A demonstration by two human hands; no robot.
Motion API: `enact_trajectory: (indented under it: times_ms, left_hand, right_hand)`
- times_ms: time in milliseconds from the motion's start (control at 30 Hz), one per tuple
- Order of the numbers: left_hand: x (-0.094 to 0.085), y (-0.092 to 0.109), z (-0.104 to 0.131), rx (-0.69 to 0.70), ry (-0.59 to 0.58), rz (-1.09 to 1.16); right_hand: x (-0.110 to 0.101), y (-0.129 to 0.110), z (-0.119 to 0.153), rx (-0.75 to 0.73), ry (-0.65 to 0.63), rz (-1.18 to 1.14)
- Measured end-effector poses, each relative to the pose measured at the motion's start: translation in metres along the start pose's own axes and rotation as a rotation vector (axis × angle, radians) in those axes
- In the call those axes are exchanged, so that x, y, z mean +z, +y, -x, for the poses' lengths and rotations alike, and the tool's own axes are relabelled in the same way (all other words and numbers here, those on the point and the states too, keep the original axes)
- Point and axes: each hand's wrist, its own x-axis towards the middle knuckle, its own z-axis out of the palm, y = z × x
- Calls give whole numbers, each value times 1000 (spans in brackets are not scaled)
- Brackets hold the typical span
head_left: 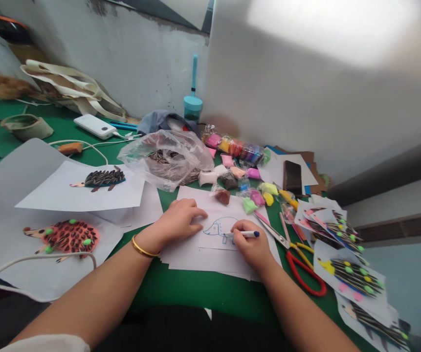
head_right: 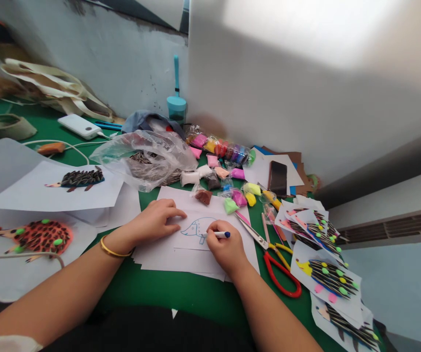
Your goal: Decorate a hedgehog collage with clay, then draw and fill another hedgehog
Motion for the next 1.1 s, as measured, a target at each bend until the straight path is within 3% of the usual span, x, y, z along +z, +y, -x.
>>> enact_trajectory:
  times_ms: [800, 1100]
  left_hand:
    - [-1, 1, 0, -5, -9, -9]
    - [0, 0, 0, -11, -9, -1]
  right_hand:
    - [-1, 1, -1, -11, -2, 11]
    - [-2, 2, -2, -37, 60, 9]
